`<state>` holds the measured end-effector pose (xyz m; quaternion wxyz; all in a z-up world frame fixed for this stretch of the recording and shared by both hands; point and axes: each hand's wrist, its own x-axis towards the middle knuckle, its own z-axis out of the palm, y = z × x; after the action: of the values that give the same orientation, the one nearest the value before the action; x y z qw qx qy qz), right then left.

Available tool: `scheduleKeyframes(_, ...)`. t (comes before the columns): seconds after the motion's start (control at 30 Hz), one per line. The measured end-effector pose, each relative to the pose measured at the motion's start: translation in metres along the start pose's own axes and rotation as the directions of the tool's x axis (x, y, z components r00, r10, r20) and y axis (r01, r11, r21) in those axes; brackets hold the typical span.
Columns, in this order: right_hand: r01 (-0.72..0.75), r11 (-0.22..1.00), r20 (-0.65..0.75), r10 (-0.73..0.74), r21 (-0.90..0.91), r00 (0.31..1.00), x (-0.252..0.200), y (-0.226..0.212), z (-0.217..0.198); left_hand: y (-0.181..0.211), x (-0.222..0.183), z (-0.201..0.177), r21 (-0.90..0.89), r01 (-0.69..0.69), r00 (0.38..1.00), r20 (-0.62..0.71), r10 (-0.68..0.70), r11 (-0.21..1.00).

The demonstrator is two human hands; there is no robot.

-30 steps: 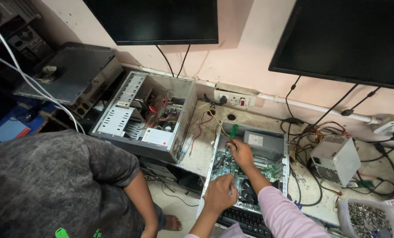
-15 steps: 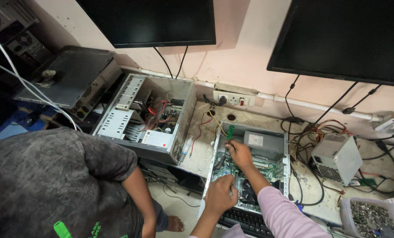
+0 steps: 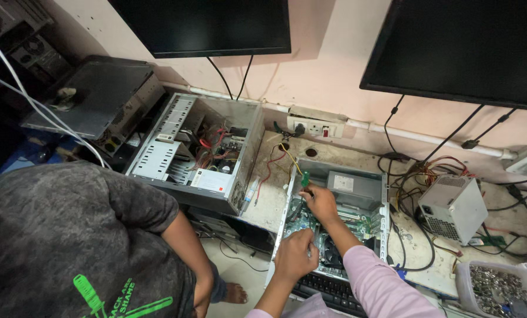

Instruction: The person selects screws from a container and uses a screwdriver to tighten them into a computer case on a workbench. The person handles the screwdriver and screws to secure components inside the open case.

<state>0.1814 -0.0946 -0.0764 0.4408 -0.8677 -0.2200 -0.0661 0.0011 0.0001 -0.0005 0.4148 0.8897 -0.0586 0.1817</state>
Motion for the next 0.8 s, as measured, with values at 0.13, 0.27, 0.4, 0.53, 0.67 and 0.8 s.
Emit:
scheduleKeyframes(0.13, -0.101, 0.994, 0.026, 0.102, -0.028, 0.994, 0.003, 0.000, 0.003, -0.001, -0.002, 0.000, -0.017, -0.006, 1.000, -0.003, 0.005, 1.000)
scheduleKeyframes(0.27, 0.046, 0.998, -0.064, -0.048, -0.033, 0.997, 0.005, 0.014, 0.009, -0.002, -0.002, 0.004, -0.021, -0.005, 1.000, 0.007, 0.005, 1.000)
scheduleKeyframes(0.4, -0.301, 0.953, 0.078, 0.303, -0.038, 0.950, 0.006, 0.040, 0.032, -0.009, -0.004, 0.006, -0.010, -0.037, 0.999, 0.001, 0.037, 0.999)
scheduleKeyframes(0.53, -0.079, 0.988, -0.091, 0.092, 0.135, 0.992, 0.009, 0.069, 0.045, -0.013, -0.003, 0.010, -0.017, -0.034, 0.999, 0.006, 0.034, 0.999)
scheduleKeyframes(0.67, -0.090, 0.954, 0.004, 0.092, 0.288, 0.996, 0.010, 0.072, 0.043, -0.011, -0.003, 0.008, -0.007, -0.022, 0.999, 0.027, 0.022, 1.000)
scheduleKeyframes(0.8, -0.087, 0.963, -0.040, 0.100, 0.256, 0.994, 0.008, 0.052, 0.033, -0.010, -0.003, 0.004, -0.003, -0.026, 0.999, 0.027, 0.026, 1.000)
